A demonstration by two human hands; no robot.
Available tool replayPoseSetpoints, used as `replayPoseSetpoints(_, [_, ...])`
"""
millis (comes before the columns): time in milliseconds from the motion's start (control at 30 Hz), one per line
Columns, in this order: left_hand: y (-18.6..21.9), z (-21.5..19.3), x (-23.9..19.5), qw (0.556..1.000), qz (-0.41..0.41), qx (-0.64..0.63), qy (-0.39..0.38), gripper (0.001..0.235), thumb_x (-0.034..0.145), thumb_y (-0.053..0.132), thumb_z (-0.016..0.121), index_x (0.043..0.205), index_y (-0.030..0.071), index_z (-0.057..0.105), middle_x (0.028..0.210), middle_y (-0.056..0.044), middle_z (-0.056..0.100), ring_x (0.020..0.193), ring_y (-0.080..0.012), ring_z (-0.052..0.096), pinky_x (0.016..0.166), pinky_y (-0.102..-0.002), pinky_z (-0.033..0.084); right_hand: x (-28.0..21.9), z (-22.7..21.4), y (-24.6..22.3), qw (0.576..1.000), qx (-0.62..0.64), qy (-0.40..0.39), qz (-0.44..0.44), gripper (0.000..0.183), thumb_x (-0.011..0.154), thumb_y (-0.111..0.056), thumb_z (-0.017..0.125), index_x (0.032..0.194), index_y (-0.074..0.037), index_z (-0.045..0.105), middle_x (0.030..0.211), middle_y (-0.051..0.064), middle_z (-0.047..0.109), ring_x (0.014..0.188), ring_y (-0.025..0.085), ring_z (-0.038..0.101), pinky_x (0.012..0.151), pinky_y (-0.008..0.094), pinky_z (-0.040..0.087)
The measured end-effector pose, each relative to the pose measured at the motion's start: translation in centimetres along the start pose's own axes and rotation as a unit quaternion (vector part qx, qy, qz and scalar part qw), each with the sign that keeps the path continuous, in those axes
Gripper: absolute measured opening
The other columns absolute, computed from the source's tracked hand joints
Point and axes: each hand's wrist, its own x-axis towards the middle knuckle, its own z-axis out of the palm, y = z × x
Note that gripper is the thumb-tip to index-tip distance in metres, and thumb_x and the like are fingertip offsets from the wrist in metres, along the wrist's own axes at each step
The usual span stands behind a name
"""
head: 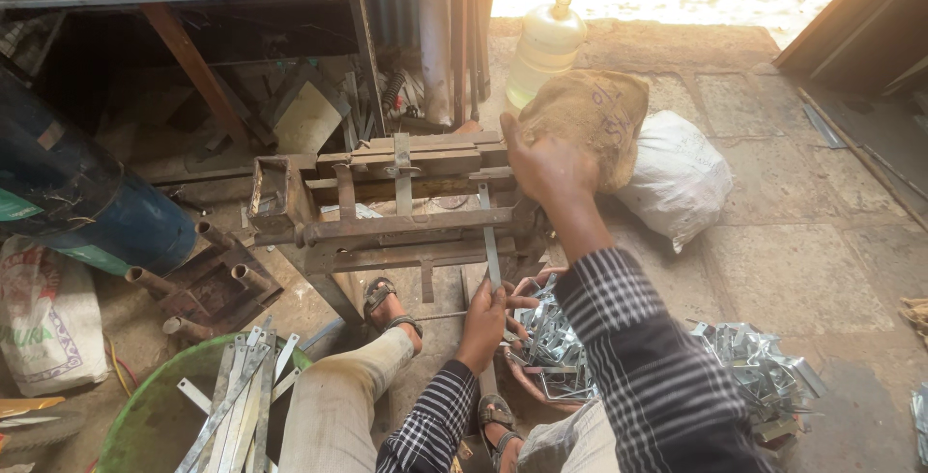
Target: The person is bending metal strips using a manual bending machine. They take a metal strip from a basin, insert it into the machine, pull a lever to form the piece, and then place the completed part into a bucket.
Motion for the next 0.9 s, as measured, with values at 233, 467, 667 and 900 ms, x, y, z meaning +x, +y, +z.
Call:
replayPoseSetpoints(233, [-1.1, -0.6, 0.7, 1.000, 0.013, -0.025, 0.011, 0.031, 0.109, 0.034, 0.033, 0.120, 0.007, 0.043, 0.118, -0.013, 0.072, 0.073, -0.0180, 0.072, 0.060, -0.031, 0.061, -4.0, 6.0, 5.4, 0.995, 0.098, 0.023, 0.004, 0.090, 0.095, -0.077, 0.013, 0.136, -0.015, 0.064, 0.134, 0.022, 0.064, 0.132, 0.041, 0.056, 0.112, 0.053, 0.041])
replayPoseSetpoints(467, [-4.6, -3.9, -1.2, 0.995, -0.019, -0.002, 0.100, 0.043, 0.105, 0.045, 0.036, 0.130, 0.013, 0.051, 0.112, -0.006, 0.071, 0.086, -0.0163, 0.071, 0.073, -0.032, 0.060, -7.6, 16.8, 11.7, 0.940, 0.340, 0.001, 0.023, 0.079, 0.100, -0.068, 0.010, 0.157, -0.020, 0.033, 0.128, 0.023, 0.061, 0.099, 0.045, 0.068, 0.091, 0.053, 0.049])
replayPoseSetpoints(667, [-5.3, -4.9, -3.3, 0.992, -0.044, -0.023, 0.120, 0.037, 0.106, 0.039, 0.038, 0.129, 0.013, 0.053, 0.111, -0.006, 0.071, 0.084, -0.0154, 0.070, 0.072, -0.031, 0.055, -9.4, 19.3, 12.0, 0.945, 0.323, 0.015, 0.055, 0.068, 0.105, -0.061, 0.017, 0.147, -0.018, 0.047, 0.090, 0.028, 0.073, 0.076, 0.039, 0.074, 0.076, 0.052, 0.055])
replayPoseSetpoints(900, [-0.8, -3.3, -2.0, 0.923, 0.202, 0.232, 0.231, 0.021, 0.100, 0.019, 0.056, 0.113, 0.006, 0.065, 0.107, -0.010, 0.074, 0.098, -0.0235, 0.072, 0.087, -0.036, 0.055, -4.2, 11.7, 10.1, 0.973, 0.191, 0.115, -0.057, 0.053, 0.106, -0.041, 0.033, 0.119, -0.005, 0.068, 0.097, 0.028, 0.073, 0.086, 0.047, 0.071, 0.078, 0.055, 0.057])
